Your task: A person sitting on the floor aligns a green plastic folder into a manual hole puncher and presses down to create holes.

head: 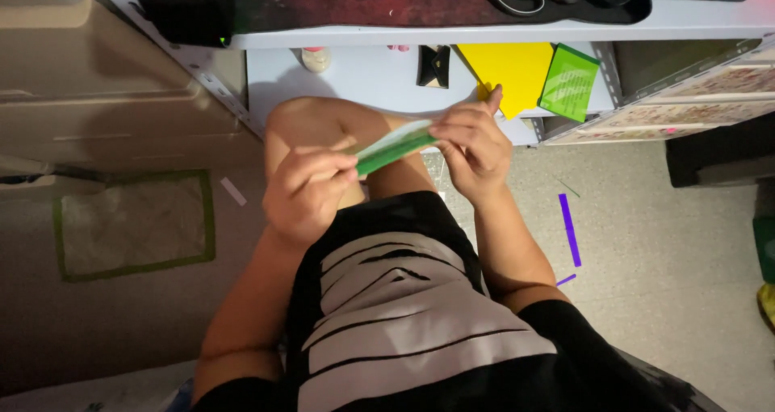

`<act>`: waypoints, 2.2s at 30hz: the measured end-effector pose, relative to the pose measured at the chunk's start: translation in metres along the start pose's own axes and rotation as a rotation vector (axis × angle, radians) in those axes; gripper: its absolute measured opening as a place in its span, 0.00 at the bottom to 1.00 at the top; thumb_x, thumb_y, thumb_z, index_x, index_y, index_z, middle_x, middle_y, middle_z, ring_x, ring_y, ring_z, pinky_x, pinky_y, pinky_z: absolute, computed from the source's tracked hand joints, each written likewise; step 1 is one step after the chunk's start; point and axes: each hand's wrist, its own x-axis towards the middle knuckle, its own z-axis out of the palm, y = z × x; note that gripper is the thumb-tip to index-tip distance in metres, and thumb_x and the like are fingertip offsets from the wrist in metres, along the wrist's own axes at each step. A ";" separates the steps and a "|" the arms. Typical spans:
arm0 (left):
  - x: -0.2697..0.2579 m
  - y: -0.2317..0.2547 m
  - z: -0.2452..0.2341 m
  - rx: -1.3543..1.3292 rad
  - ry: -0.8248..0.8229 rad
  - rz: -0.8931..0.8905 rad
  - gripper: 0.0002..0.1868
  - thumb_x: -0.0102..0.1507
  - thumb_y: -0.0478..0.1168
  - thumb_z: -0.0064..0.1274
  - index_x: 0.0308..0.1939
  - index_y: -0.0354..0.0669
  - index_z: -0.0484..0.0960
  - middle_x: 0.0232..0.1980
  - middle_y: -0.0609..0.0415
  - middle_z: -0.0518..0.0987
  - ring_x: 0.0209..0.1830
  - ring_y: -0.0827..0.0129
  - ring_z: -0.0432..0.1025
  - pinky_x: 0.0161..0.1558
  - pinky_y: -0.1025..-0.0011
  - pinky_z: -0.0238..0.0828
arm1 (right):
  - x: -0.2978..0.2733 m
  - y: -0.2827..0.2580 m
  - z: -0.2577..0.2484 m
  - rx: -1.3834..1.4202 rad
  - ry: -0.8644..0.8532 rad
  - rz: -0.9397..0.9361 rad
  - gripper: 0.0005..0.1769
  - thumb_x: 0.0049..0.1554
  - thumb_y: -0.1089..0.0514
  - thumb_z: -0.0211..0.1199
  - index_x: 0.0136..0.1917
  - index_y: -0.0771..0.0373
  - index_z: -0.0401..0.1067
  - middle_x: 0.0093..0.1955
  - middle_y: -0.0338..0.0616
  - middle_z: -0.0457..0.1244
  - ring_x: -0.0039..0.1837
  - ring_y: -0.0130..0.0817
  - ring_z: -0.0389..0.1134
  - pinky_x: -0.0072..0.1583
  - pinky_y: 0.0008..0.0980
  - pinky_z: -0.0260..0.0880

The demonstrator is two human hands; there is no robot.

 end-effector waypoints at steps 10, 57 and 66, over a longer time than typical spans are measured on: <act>0.001 0.002 -0.009 -0.055 -0.046 0.390 0.04 0.62 0.23 0.59 0.34 0.31 0.85 0.41 0.39 0.83 0.36 0.54 0.80 0.39 0.64 0.83 | -0.006 -0.008 0.004 0.047 0.064 -0.109 0.01 0.59 0.70 0.67 0.44 0.71 0.78 0.43 0.53 0.68 0.48 0.48 0.71 0.78 0.58 0.46; -0.194 -0.030 -0.044 0.000 0.074 -1.209 0.37 0.61 0.25 0.68 0.68 0.31 0.61 0.48 0.47 0.69 0.44 0.61 0.72 0.46 0.66 0.76 | -0.165 0.072 0.147 0.869 0.008 1.237 0.27 0.49 0.80 0.71 0.56 0.69 0.64 0.37 0.57 0.68 0.31 0.41 0.73 0.29 0.27 0.73; -0.212 -0.052 -0.051 0.039 -0.015 -1.269 0.32 0.60 0.29 0.69 0.64 0.47 0.69 0.44 0.50 0.76 0.36 0.64 0.74 0.38 0.69 0.75 | -0.154 0.067 0.151 0.892 0.010 1.341 0.12 0.53 0.76 0.68 0.48 0.71 0.69 0.36 0.56 0.69 0.33 0.40 0.75 0.32 0.26 0.78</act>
